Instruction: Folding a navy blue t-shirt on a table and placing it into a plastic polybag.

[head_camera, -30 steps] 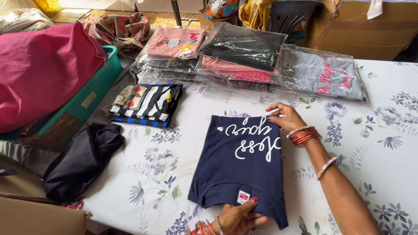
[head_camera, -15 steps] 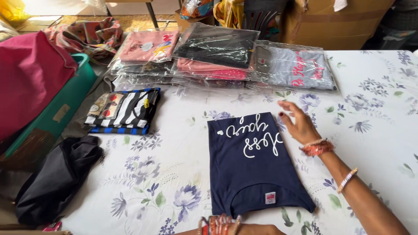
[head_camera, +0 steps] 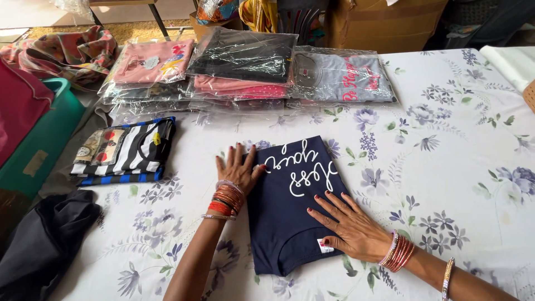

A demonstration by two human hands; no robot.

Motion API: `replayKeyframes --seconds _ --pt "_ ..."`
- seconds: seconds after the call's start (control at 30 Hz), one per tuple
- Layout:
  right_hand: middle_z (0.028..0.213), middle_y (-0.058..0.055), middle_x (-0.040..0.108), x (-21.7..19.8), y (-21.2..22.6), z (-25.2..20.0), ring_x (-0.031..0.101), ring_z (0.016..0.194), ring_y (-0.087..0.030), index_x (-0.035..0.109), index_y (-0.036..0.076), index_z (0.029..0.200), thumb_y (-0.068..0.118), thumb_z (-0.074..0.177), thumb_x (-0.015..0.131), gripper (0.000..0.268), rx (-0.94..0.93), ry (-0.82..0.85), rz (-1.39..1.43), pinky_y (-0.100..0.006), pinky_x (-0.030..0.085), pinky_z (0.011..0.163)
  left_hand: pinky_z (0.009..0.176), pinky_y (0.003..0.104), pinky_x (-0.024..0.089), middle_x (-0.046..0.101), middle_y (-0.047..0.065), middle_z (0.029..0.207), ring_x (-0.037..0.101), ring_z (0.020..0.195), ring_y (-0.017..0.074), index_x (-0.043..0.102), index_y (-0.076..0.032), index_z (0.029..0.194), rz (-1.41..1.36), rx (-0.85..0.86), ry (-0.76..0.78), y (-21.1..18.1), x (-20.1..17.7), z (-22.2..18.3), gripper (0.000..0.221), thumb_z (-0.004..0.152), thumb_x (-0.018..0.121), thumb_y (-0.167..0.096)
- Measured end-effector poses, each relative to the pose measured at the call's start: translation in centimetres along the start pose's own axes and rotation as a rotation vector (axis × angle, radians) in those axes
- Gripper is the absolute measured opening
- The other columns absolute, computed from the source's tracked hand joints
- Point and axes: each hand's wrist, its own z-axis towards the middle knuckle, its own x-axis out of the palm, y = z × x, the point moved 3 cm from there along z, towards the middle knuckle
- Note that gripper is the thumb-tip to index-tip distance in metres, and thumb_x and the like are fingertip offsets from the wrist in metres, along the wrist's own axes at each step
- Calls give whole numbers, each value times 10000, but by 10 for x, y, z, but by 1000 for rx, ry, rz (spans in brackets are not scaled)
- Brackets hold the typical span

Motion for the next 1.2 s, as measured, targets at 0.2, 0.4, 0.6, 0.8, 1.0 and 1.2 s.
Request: replayKeyframes --seconds 0.2,0.4,0.6,0.8,1.0,1.2 --pt "1679 -148 153 -9 6 -35 99 1531 -347 222 193 1628 639 1014 280 761 21 11 74 -531 45 1214 1170 692 -32 129 87 1684 56 1551 351 176 -304 1604 111 -177 -3 5 -1 -1 729 979 262 -669" --pt "1509 -144 511 -46 -42 -183 447 1410 -283 489 108 1467 316 1009 483 504 560 -359 654 -451 388 1109 1180 674 43 194 161 1668 135 1546 357 230 -194 1608 -19 277 -300 -60 -30 -10 783 966 443 -589" --pt "1159 -163 679 76 -65 -486 648 1045 -186 601 10 1231 103 1172 551 122 1289 -1279 374 -338 521 1024 1164 633 75 181 105 1657 132 1528 325 236 -326 1577 -51 642 -5 -129 -3 -5 766 919 448 -656" --pt "1527 -239 328 268 18 -533 327 1389 -392 343 146 1509 468 931 613 714 1782 -306 482 -505 311 1133 1165 617 43 171 20 1661 102 1526 311 229 -436 1558 89 449 37 -109 12 32 713 911 321 -721" --pt "1515 -189 287 318 48 -485 347 1411 -454 373 211 1526 403 884 685 740 1584 78 234 -531 347 1137 1177 592 18 172 32 1662 98 1511 336 239 -432 1561 63 401 -39 -90 25 40 700 926 253 -728" --pt "1292 -126 580 303 45 -496 545 1134 -413 559 201 1300 251 728 840 639 1811 -70 124 -466 480 1008 1197 583 35 198 38 1662 117 1524 343 281 -409 1562 23 404 -58 -90 24 36 660 956 289 -670"
